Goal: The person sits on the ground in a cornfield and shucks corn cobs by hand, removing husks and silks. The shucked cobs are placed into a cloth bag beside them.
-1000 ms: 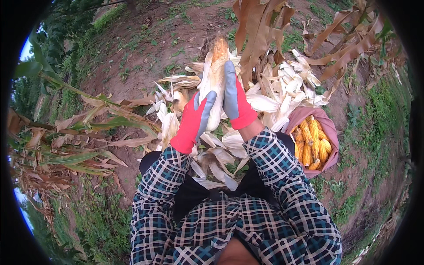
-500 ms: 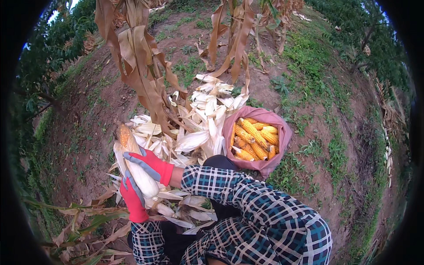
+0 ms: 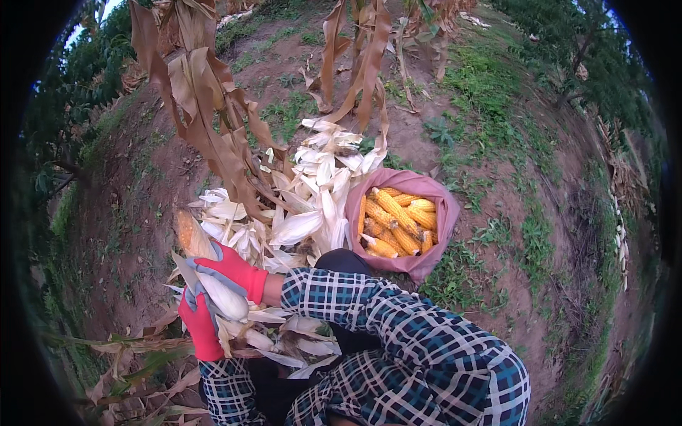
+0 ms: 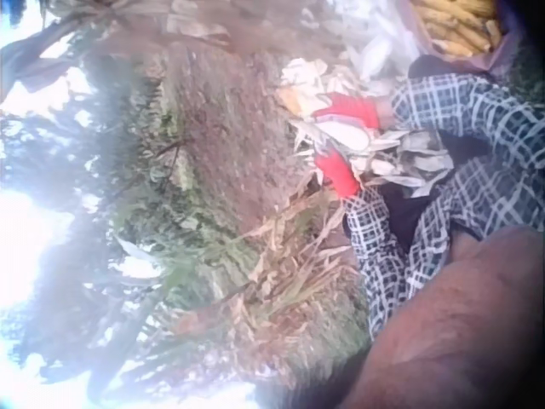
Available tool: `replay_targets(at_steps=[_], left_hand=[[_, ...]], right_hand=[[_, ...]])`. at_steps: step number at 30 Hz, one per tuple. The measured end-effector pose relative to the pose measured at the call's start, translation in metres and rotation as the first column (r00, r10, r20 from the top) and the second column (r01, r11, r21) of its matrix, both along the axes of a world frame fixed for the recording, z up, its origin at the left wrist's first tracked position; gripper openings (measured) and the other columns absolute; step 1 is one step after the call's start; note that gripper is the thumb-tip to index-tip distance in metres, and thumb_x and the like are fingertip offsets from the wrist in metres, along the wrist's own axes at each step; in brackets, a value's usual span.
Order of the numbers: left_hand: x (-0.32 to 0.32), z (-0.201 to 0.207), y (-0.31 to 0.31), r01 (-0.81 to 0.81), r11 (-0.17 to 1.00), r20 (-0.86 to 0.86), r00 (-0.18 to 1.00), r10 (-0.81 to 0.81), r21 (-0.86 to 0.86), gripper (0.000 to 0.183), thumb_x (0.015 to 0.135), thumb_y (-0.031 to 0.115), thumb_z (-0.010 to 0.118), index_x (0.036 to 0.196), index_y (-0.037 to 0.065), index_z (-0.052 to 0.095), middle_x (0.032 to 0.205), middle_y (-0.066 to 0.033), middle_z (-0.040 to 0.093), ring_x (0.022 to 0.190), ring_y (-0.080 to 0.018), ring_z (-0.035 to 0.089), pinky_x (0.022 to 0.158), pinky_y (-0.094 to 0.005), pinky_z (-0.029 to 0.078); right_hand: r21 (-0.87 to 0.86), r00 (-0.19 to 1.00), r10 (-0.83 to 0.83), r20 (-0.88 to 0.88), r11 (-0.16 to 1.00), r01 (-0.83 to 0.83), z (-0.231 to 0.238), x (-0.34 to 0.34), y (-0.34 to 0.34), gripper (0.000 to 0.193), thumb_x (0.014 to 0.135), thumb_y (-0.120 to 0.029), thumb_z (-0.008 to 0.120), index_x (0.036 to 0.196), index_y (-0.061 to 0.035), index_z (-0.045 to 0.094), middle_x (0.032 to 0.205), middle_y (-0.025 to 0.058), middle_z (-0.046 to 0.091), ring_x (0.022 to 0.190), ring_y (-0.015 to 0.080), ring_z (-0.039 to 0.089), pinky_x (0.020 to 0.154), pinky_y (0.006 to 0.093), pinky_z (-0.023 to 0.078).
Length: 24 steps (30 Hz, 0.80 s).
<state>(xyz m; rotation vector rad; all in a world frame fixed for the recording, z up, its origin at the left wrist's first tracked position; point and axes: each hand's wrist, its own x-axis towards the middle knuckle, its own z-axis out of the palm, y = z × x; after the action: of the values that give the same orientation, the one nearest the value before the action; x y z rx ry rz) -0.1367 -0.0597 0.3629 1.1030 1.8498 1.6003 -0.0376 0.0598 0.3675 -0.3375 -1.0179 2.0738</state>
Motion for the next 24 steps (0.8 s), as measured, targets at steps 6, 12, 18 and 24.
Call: replay_targets(at_steps=[6,12,18,24], left_hand=[[0.005,0.0,0.009,-0.182,0.975,0.126,0.978,0.166,0.127,0.029,0.093,0.021,0.057,0.108,-0.004,0.059,0.093,-0.0041,0.064,0.08,-0.0095,0.056,0.071,-0.0249,0.045],[0.004,0.03,-0.001,-0.26,0.935,0.194,0.957,0.216,0.242,0.023,0.095,0.023,0.055,0.099,0.001,0.058,0.082,-0.0035,0.062,0.074,-0.0092,0.056,0.069,-0.0242,0.046],[-0.014,0.033,-0.007,-0.136,0.907,0.608,0.78,-0.15,0.399,0.031,0.097,0.032,0.048,0.096,0.002,0.058,0.075,-0.0066,0.06,0.078,-0.0208,0.061,0.074,-0.0347,0.05],[-0.003,0.041,-0.007,-0.005,0.751,0.62,0.568,-0.541,0.66,0.046,0.1,0.041,0.035,0.097,0.003,0.061,0.089,-0.0118,0.064,0.108,-0.0328,0.057,0.105,-0.0512,0.034]], right_hand=[[-0.369,0.911,0.367,-0.19,0.833,-0.412,0.004,0.012,0.011,0.081,0.084,-0.068,0.049,0.12,0.0049,0.052,0.109,0.017,0.061,0.095,0.0239,0.062,0.089,0.0333,0.05],[-0.465,0.963,0.199,-0.18,0.846,-0.262,0.0,0.002,0.003,0.091,0.076,-0.075,0.051,0.129,-0.0011,0.043,0.108,0.0173,0.059,0.098,0.0296,0.061,0.092,0.0443,0.049],[-0.504,0.964,0.139,-0.228,0.83,-0.239,-0.002,-0.004,0.012,0.091,0.076,-0.075,0.053,0.126,-0.0001,0.041,0.111,0.0181,0.056,0.099,0.0315,0.059,0.089,0.0452,0.05],[-0.586,0.975,-0.076,-0.211,0.808,-0.064,-0.007,-0.008,0.029,0.085,0.08,-0.067,0.053,0.13,0.0002,0.036,0.116,0.0205,0.053,0.103,0.0333,0.056,0.093,0.0472,0.047]])
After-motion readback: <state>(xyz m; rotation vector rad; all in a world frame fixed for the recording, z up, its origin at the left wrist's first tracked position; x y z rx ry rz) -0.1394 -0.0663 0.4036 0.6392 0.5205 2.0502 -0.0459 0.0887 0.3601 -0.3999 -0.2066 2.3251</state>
